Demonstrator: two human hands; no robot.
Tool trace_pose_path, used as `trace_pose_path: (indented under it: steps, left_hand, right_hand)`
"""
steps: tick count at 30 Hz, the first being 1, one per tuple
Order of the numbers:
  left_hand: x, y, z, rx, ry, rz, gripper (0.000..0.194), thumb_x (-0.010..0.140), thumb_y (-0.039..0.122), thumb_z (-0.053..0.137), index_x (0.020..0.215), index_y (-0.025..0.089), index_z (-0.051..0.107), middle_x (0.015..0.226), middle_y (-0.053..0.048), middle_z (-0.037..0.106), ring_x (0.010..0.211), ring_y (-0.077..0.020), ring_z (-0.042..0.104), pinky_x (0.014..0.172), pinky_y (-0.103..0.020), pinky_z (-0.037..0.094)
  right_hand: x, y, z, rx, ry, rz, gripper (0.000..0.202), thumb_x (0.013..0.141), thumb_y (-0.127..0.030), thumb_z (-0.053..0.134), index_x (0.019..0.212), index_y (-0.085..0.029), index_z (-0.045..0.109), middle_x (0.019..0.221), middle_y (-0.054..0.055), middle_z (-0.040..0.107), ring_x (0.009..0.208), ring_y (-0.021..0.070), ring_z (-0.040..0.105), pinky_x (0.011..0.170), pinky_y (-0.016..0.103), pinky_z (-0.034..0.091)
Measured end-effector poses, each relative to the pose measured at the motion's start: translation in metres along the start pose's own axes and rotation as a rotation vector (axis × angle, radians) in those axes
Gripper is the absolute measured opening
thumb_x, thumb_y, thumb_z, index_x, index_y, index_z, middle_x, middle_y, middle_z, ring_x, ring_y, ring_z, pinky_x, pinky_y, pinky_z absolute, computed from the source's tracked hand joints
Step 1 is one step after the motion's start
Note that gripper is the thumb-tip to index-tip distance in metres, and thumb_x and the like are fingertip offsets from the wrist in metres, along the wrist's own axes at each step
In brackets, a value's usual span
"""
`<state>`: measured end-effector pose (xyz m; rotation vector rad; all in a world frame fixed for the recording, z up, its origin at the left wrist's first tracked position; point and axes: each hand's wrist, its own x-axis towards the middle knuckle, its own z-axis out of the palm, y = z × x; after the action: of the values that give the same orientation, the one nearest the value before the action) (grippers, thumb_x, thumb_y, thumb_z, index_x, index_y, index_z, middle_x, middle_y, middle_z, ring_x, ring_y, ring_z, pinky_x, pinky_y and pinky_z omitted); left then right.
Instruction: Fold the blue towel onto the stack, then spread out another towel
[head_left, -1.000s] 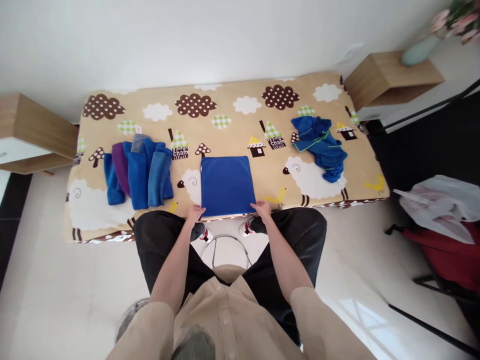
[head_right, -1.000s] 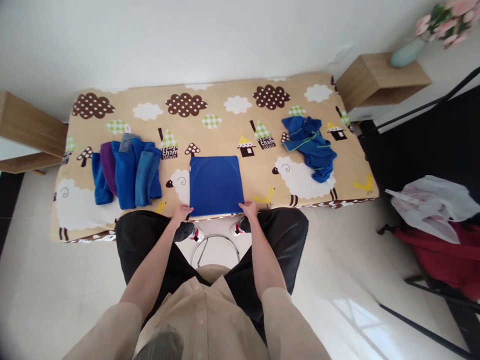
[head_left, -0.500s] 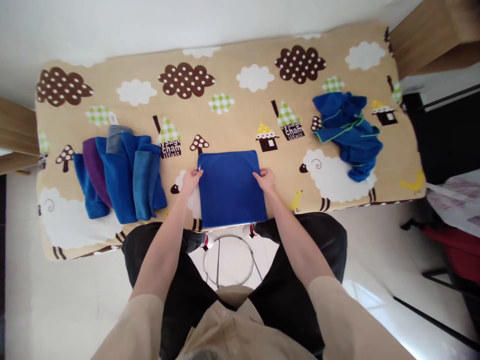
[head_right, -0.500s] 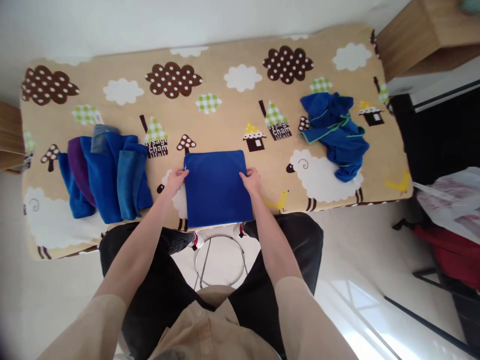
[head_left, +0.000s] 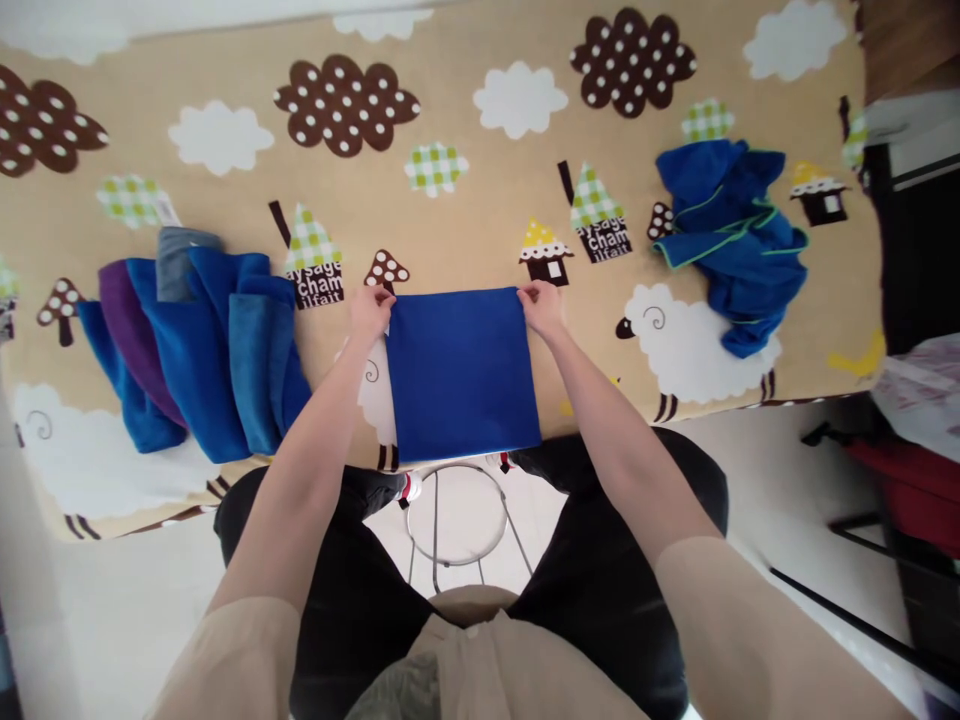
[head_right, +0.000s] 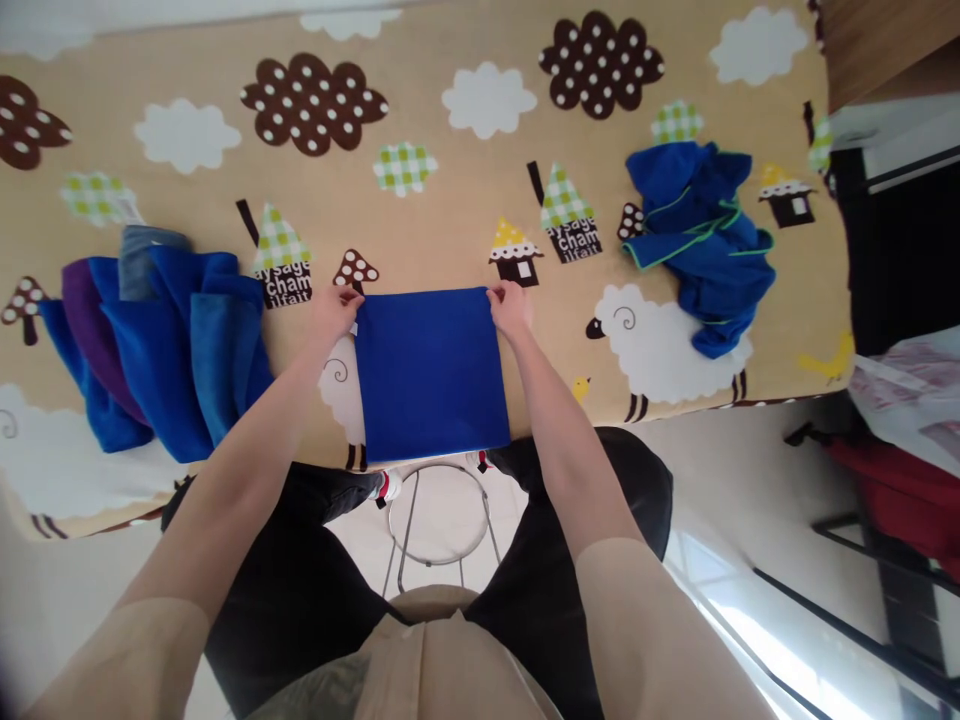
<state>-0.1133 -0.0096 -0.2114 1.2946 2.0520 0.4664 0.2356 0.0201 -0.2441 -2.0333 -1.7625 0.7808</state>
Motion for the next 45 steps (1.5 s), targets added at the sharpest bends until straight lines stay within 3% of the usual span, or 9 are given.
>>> trace_pose_path:
  steps: [6, 13, 16, 20, 26, 33, 37, 45]
  left_hand:
    - [0.011, -0.006, 0.004, 0.045, 0.060, 0.070, 0.014, 0.086, 0.025, 0.063, 0.090, 0.017, 0.074, 0.100, -0.012, 0.071, 0.099, -0.0246, 0.067, 0.099, -0.037, 0.049]
    - [0.029, -0.011, -0.011, 0.171, -0.218, 0.149, 0.014, 0.074, 0.029, 0.076, 0.083, 0.020, 0.071, 0.086, -0.009, 0.068, 0.092, -0.0256, 0.066, 0.090, -0.038, 0.052]
    - [0.032, -0.012, -0.023, 0.187, -0.259, 0.192, 0.017, 0.073, 0.035, 0.078, 0.077, 0.021, 0.068, 0.082, -0.008, 0.067, 0.092, -0.0264, 0.066, 0.090, -0.038, 0.052]
    - [0.030, -0.014, -0.028, 0.123, -0.155, 0.186, 0.020, 0.076, 0.040, 0.076, 0.079, 0.022, 0.070, 0.082, -0.008, 0.069, 0.091, -0.0263, 0.067, 0.091, -0.038, 0.053]
    - [0.036, -0.015, -0.006, -0.039, 0.027, 0.129, 0.031, 0.085, 0.047, 0.068, 0.095, 0.019, 0.075, 0.087, -0.010, 0.073, 0.099, -0.0273, 0.068, 0.099, -0.041, 0.051]
    - [0.030, -0.016, 0.001, -0.054, 0.052, 0.139, 0.032, 0.089, 0.046, 0.065, 0.104, 0.020, 0.077, 0.113, -0.012, 0.071, 0.118, -0.0303, 0.063, 0.112, -0.045, 0.045]
    - [0.028, -0.016, 0.000, -0.064, 0.080, 0.128, 0.031, 0.091, 0.047, 0.064, 0.104, 0.022, 0.078, 0.105, -0.009, 0.074, 0.114, -0.0290, 0.065, 0.109, -0.044, 0.048]
    - [0.030, -0.014, -0.002, -0.002, 0.159, 0.096, 0.019, 0.090, 0.031, 0.067, 0.095, 0.017, 0.079, 0.095, -0.008, 0.075, 0.100, -0.0264, 0.069, 0.106, -0.044, 0.048]
  right_hand:
    - [0.006, 0.004, 0.006, 0.014, 0.015, -0.035, 0.042, 0.097, -0.056, 0.048, 0.100, -0.021, 0.070, 0.093, 0.012, 0.071, 0.092, 0.0289, 0.068, 0.090, 0.050, 0.056]
    - [0.025, -0.005, 0.000, -0.044, -0.136, -0.145, 0.031, 0.088, -0.047, 0.063, 0.098, -0.019, 0.071, 0.107, 0.016, 0.069, 0.097, 0.0286, 0.066, 0.098, 0.049, 0.053]
    - [0.031, -0.007, -0.004, -0.039, -0.194, -0.130, 0.027, 0.084, -0.044, 0.069, 0.093, -0.019, 0.070, 0.103, 0.016, 0.069, 0.094, 0.0291, 0.067, 0.095, 0.050, 0.054]
    - [0.031, -0.014, -0.009, 0.010, -0.172, -0.135, 0.031, 0.085, -0.048, 0.067, 0.097, -0.020, 0.069, 0.088, 0.012, 0.069, 0.089, 0.0294, 0.068, 0.092, 0.052, 0.055]
    - [0.033, -0.028, -0.006, 0.008, -0.084, -0.191, 0.041, 0.091, -0.056, 0.060, 0.109, -0.019, 0.069, 0.092, 0.013, 0.070, 0.096, 0.0307, 0.068, 0.096, 0.053, 0.055]
    - [0.038, -0.019, 0.001, 0.036, -0.062, -0.192, 0.042, 0.091, -0.059, 0.061, 0.107, -0.021, 0.070, 0.099, 0.013, 0.072, 0.096, 0.0291, 0.069, 0.096, 0.050, 0.057]
    - [0.037, -0.017, -0.002, 0.037, -0.066, -0.189, 0.045, 0.094, -0.062, 0.057, 0.109, -0.022, 0.070, 0.096, 0.012, 0.072, 0.098, 0.0300, 0.069, 0.095, 0.050, 0.057]
    - [0.048, -0.010, 0.008, -0.064, -0.054, -0.159, 0.057, 0.099, -0.070, 0.042, 0.113, -0.020, 0.064, 0.104, 0.014, 0.068, 0.113, 0.0334, 0.062, 0.105, 0.057, 0.048]
